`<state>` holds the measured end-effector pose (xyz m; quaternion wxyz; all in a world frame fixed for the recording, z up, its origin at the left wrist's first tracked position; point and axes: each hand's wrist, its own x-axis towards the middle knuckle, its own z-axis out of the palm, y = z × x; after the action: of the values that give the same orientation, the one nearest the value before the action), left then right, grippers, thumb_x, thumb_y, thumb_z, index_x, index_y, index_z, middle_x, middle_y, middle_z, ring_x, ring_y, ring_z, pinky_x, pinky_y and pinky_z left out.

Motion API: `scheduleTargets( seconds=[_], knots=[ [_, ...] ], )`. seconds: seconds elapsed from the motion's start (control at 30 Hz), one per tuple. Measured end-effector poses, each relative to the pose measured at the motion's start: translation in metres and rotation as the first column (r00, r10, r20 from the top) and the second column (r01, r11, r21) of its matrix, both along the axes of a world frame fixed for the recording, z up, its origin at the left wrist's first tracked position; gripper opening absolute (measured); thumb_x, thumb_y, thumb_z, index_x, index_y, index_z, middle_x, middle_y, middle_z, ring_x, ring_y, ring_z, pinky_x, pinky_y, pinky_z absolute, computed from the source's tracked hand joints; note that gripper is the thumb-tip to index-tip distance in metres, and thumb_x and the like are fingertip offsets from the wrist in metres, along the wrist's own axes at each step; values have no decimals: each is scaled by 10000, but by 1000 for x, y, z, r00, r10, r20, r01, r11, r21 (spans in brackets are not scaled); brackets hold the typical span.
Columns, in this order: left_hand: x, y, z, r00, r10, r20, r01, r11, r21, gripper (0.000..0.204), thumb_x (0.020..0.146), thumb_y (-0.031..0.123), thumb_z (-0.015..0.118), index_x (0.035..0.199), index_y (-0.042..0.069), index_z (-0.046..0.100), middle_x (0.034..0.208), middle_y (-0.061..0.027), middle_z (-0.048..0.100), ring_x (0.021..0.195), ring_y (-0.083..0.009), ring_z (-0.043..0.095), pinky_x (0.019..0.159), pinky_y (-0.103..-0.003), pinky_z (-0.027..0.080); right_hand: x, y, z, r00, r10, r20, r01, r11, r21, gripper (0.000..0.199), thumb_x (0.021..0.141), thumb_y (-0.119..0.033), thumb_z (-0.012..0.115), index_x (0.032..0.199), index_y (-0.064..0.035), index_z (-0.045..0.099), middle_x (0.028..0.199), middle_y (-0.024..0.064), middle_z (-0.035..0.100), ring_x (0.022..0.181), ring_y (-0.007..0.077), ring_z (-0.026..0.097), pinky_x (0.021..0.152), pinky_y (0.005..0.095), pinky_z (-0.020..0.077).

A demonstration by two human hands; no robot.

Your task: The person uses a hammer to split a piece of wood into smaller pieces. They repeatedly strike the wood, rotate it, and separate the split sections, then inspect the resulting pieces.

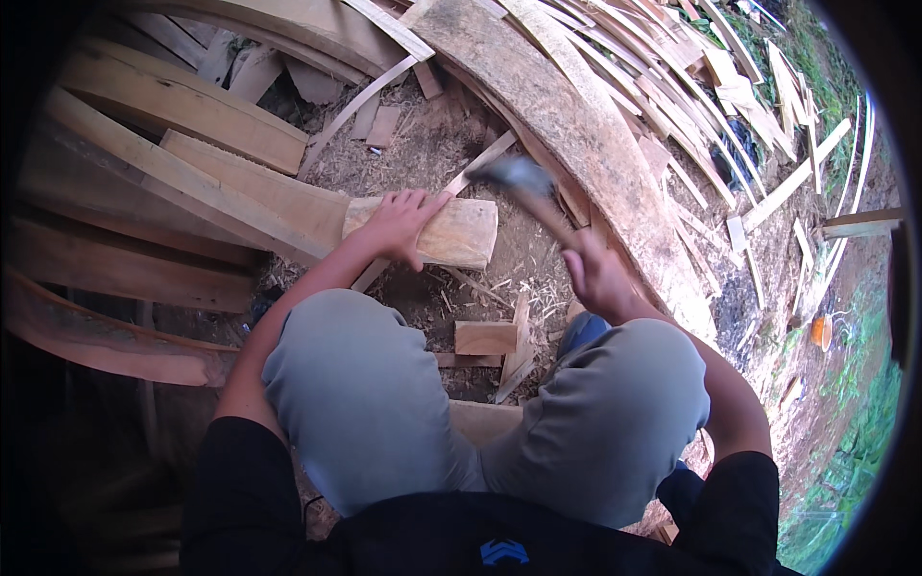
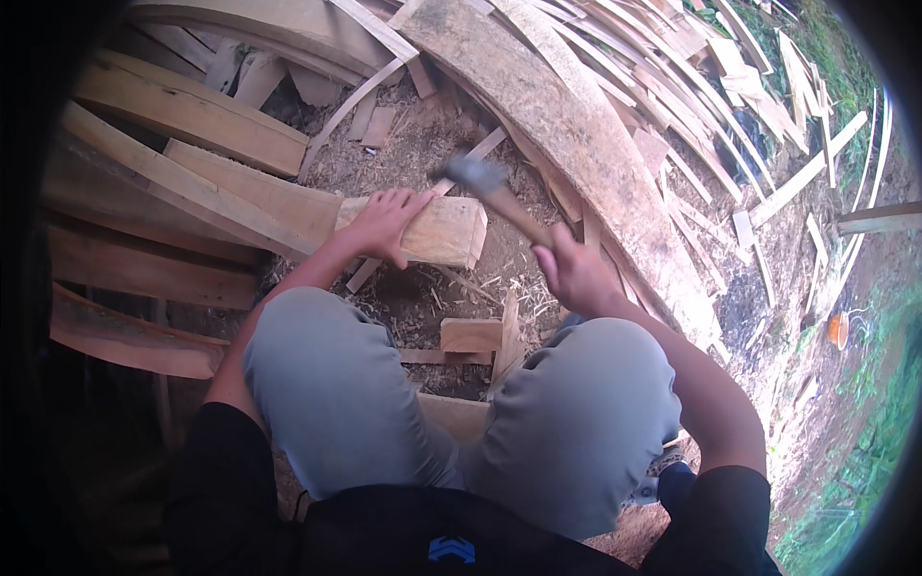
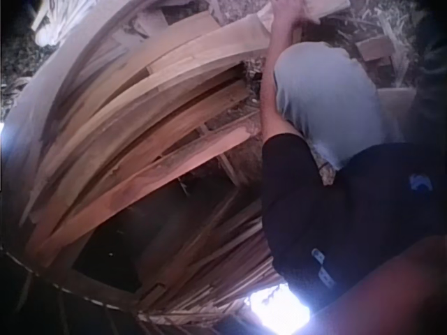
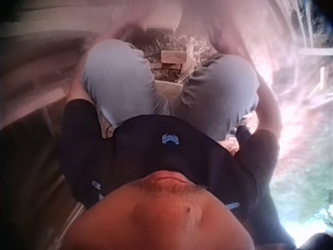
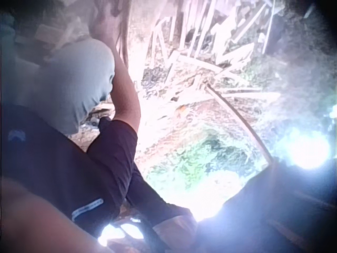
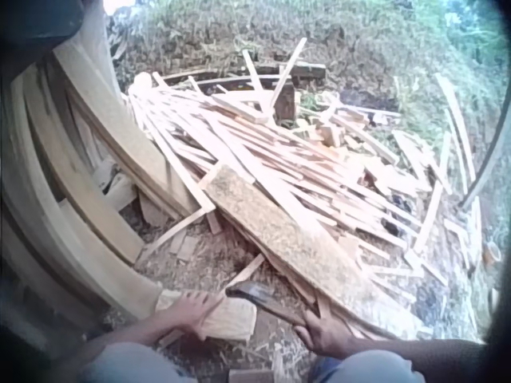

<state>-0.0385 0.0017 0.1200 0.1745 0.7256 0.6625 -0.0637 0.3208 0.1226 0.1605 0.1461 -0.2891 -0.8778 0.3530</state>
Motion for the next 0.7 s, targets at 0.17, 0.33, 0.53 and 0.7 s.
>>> scheduleTargets(
  seconds=[0.17,0.33,0.53,0.7],
  knots=[
    [-7,-1,-9,996,48,70,-48,999,-5,1427,464,349,976,1648,155,202,1421,-186,466,1356,-388,440,1150,-479,324,-14,6,-11,938,88,335,-54,993,-108,456,1102,-484,434,1073,-48,566,772,233,654,759,441,674,704,541,502],
    [-4,-7,-3,1000,24,-5,-24,1000,-13,1466,447,380,978,1651,124,181,1411,-198,460,1348,-396,442,1142,-487,333,-8,23,10,906,97,411,1,973,-232,490,1088,-513,466,1064,-42,600,751,211,625,763,423,645,736,524,472],
    [3,-1,-9,998,44,52,-45,999,17,1418,458,358,965,1629,113,203,1381,-198,469,1328,-397,448,1139,-487,337,39,-1,-64,889,-259,379,276,961,9,442,1071,-495,512,1098,-60,586,820,252,684,829,466,682,735,571,491],
    [0,-8,-15,986,82,142,-89,995,43,1396,460,373,954,1619,117,218,1381,-201,476,1335,-409,449,1132,-483,352,47,-18,-116,867,-432,249,392,899,195,393,1034,-447,579,1210,-96,586,1029,214,706,991,365,707,799,482,559]
  ],
)
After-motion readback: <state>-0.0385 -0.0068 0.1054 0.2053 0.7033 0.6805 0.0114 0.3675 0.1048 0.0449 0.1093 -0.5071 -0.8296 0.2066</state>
